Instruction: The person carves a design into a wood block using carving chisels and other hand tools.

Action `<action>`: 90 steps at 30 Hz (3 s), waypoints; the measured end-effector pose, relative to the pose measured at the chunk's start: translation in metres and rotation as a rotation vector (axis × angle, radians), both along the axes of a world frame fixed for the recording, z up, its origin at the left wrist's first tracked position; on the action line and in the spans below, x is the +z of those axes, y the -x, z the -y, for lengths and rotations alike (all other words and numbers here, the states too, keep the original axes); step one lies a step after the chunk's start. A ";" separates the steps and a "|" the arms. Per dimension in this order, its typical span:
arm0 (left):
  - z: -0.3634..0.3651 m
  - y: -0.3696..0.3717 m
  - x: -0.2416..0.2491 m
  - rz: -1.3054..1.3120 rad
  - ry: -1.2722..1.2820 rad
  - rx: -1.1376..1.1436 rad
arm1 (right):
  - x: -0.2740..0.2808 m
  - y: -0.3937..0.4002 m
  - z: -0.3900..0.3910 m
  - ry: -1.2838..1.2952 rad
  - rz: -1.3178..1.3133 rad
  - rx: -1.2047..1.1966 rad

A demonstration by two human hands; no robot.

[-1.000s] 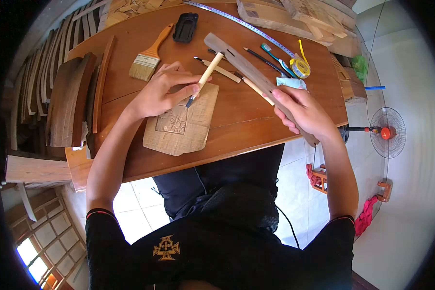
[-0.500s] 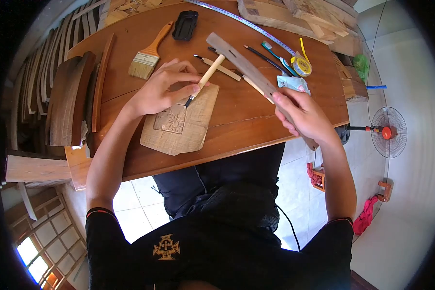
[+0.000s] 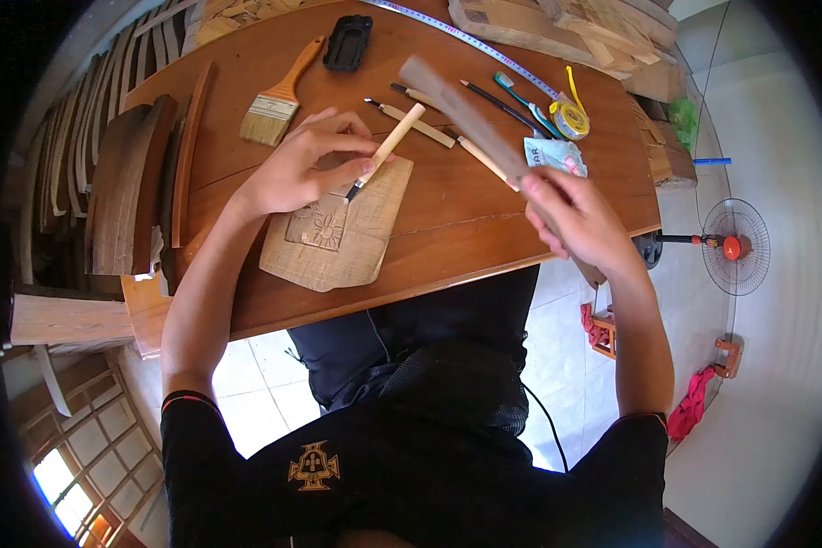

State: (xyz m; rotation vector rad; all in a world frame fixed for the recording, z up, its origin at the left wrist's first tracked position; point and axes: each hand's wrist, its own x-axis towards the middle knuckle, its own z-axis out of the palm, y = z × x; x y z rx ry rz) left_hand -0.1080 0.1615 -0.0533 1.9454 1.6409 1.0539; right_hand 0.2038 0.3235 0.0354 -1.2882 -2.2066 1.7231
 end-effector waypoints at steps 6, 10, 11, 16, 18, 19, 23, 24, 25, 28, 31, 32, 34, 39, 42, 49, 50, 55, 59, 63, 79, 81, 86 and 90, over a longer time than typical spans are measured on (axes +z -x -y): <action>0.000 0.001 -0.002 0.020 0.028 -0.014 | 0.004 0.001 0.006 0.023 0.102 0.183; 0.002 0.000 0.001 0.026 0.053 -0.001 | 0.004 0.005 0.006 -0.049 -0.100 -0.101; 0.003 0.000 -0.001 0.032 0.051 -0.005 | 0.005 0.003 0.006 -0.018 -0.020 0.001; 0.002 0.000 -0.002 0.050 0.043 -0.009 | 0.004 -0.002 0.002 -0.050 -0.005 -0.009; 0.003 0.001 0.000 0.067 0.062 -0.016 | 0.003 -0.005 0.000 -0.003 -0.002 -0.007; 0.002 0.001 0.001 0.076 0.070 -0.025 | 0.004 -0.007 0.000 -0.004 0.033 0.055; 0.001 0.000 -0.001 0.063 0.065 -0.031 | 0.001 -0.010 0.000 -0.011 0.018 0.050; 0.001 0.001 0.000 0.068 0.064 -0.027 | 0.001 -0.006 0.003 -0.010 -0.022 0.009; 0.002 0.001 0.000 0.073 0.066 -0.029 | 0.001 -0.005 0.006 -0.006 -0.063 -0.037; 0.002 0.001 0.001 0.051 0.067 -0.044 | 0.002 -0.011 -0.002 0.053 0.022 0.109; 0.002 0.001 -0.002 0.076 0.063 -0.033 | 0.005 -0.006 0.003 0.031 -0.018 0.033; 0.004 0.001 -0.002 0.076 0.064 -0.036 | 0.007 -0.008 0.002 0.039 0.045 0.109; 0.002 0.001 0.000 0.074 0.055 -0.046 | 0.008 -0.010 0.003 0.062 0.072 0.198; 0.003 0.001 0.001 0.080 0.071 -0.048 | 0.002 -0.006 0.008 0.033 -0.046 0.027; 0.001 0.003 0.002 0.061 0.061 -0.051 | 0.002 -0.013 0.004 0.125 0.025 0.117; 0.004 0.002 0.002 0.068 0.086 -0.059 | -0.006 -0.012 0.004 0.113 -0.032 0.052; 0.004 0.001 0.001 0.096 0.091 -0.055 | -0.009 -0.008 0.009 0.069 -0.132 -0.090; 0.002 0.002 -0.002 0.069 0.056 -0.077 | -0.005 -0.011 0.009 0.110 -0.013 0.081; 0.005 0.000 0.003 0.094 0.093 -0.075 | -0.011 -0.011 0.013 0.092 -0.113 -0.009; 0.004 0.001 0.003 0.099 0.093 -0.095 | -0.007 -0.014 0.013 0.110 -0.066 0.019; 0.004 0.001 0.002 0.102 0.086 -0.079 | -0.011 -0.012 0.016 0.107 -0.077 -0.005; 0.003 0.002 0.002 0.098 0.090 -0.097 | -0.008 -0.016 0.014 0.154 0.043 0.135; 0.005 0.000 0.003 0.104 0.101 -0.100 | -0.011 -0.016 0.014 0.141 0.051 0.125; 0.005 -0.001 0.002 0.080 0.085 -0.109 | -0.013 -0.018 0.013 0.117 -0.031 0.083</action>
